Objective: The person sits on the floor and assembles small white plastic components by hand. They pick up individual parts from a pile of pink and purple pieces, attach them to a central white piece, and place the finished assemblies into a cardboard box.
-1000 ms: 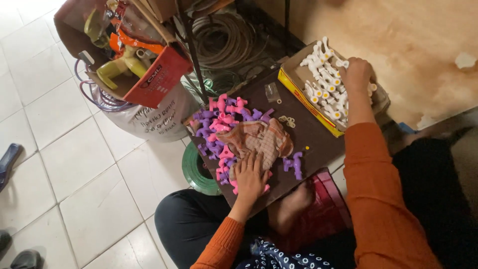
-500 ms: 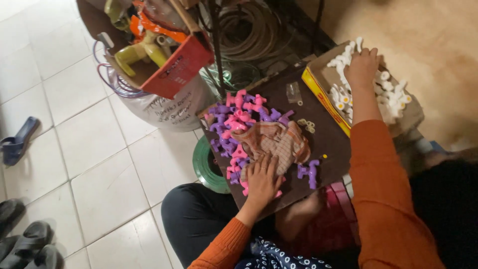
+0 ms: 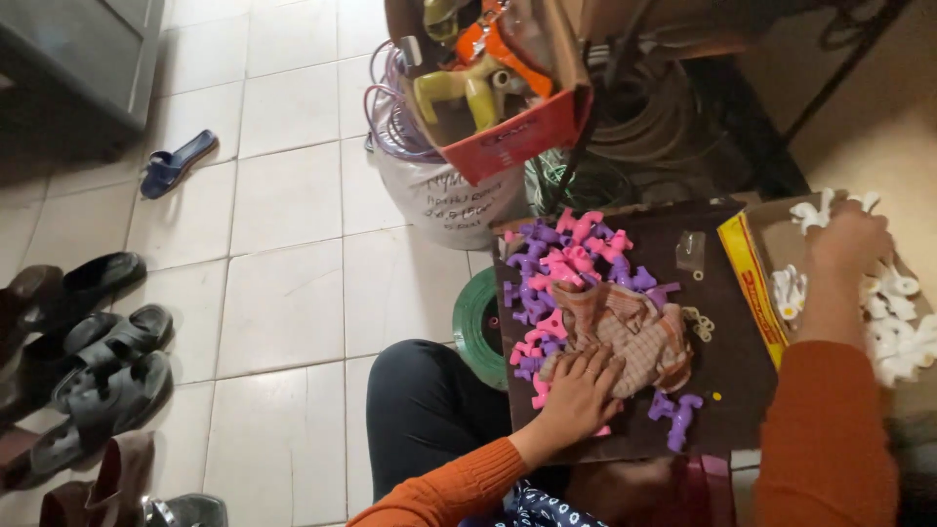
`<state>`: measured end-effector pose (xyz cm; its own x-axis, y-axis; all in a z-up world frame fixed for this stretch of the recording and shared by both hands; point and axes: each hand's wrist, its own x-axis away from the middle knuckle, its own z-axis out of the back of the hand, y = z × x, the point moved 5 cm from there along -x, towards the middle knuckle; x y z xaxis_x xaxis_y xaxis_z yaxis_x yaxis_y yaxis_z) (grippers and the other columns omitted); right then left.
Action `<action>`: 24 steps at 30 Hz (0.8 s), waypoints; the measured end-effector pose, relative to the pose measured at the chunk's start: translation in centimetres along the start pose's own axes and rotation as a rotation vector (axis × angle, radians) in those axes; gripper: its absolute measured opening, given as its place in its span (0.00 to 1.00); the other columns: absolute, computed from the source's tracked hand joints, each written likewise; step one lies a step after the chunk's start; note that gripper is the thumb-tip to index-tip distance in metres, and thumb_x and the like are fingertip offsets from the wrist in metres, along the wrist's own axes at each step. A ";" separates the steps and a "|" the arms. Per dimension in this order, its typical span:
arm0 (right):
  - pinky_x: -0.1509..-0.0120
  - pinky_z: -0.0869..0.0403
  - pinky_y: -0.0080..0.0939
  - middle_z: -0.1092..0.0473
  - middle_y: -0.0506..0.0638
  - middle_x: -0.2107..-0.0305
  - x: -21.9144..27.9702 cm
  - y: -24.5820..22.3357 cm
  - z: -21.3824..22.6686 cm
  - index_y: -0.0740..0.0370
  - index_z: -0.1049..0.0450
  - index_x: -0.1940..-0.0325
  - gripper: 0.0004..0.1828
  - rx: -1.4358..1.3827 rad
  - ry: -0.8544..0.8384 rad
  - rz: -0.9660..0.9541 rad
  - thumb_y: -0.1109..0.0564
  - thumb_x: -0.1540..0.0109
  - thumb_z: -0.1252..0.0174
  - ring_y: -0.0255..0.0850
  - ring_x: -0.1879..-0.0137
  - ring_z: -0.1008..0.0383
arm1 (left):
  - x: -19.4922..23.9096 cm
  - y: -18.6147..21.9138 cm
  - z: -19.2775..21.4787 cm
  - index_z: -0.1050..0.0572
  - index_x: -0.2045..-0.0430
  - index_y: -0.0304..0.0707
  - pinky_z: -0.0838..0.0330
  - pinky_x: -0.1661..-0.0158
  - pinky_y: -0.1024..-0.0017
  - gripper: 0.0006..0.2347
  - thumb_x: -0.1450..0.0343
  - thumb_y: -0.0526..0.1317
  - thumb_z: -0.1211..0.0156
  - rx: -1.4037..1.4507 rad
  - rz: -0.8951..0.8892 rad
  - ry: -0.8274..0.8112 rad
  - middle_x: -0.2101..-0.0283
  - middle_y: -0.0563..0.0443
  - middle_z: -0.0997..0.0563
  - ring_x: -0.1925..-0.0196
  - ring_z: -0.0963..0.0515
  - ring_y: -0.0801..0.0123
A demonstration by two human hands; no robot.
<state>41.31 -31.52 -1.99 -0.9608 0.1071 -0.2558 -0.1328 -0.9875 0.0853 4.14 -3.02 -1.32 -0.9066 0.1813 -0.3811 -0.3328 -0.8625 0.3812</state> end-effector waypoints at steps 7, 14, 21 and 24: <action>0.67 0.30 0.44 0.26 0.50 0.71 0.3 1.4 4.0 0.50 0.26 0.60 0.15 0.040 0.416 0.118 0.48 0.48 0.33 0.47 0.65 0.26 | 0.6 -0.3 -0.2 0.36 0.47 0.35 0.44 0.48 0.56 0.24 0.36 0.47 0.48 0.024 -0.019 0.067 0.42 0.36 0.34 0.43 0.34 0.48; 0.62 0.33 0.51 0.32 0.67 0.62 6.9 -3.7 15.1 0.72 0.31 0.48 0.18 -0.569 0.248 0.276 0.61 0.40 0.39 0.57 0.65 0.30 | 0.7 -0.8 -0.4 0.35 0.47 0.39 0.43 0.48 0.57 0.27 0.40 0.50 0.44 0.068 0.068 0.016 0.41 0.40 0.33 0.44 0.34 0.51; 0.56 0.36 0.53 0.30 0.61 0.56 19.9 -14.9 24.5 0.64 0.31 0.48 0.24 -0.519 -0.417 0.279 0.56 0.47 0.38 0.55 0.55 0.31 | -2.4 -3.8 -0.6 0.42 0.43 0.33 0.43 0.39 0.65 0.24 0.33 0.42 0.48 1.175 0.233 0.145 0.39 0.42 0.36 0.37 0.37 0.60; 0.54 0.31 0.49 0.29 0.54 0.60 23.9 -19.1 24.1 0.61 0.27 0.56 0.20 -0.403 -0.410 0.440 0.52 0.49 0.37 0.49 0.58 0.29 | -4.2 -3.5 5.0 0.54 0.38 0.35 0.50 0.39 0.55 0.42 0.41 0.65 0.60 1.455 0.558 -0.082 0.33 0.37 0.51 0.33 0.48 0.52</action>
<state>14.99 -7.33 13.52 -0.9291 -0.3532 0.1093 0.3111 -0.9066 -0.2851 7.78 1.56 3.13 -0.9916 0.0717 0.1078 0.1261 0.3467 0.9295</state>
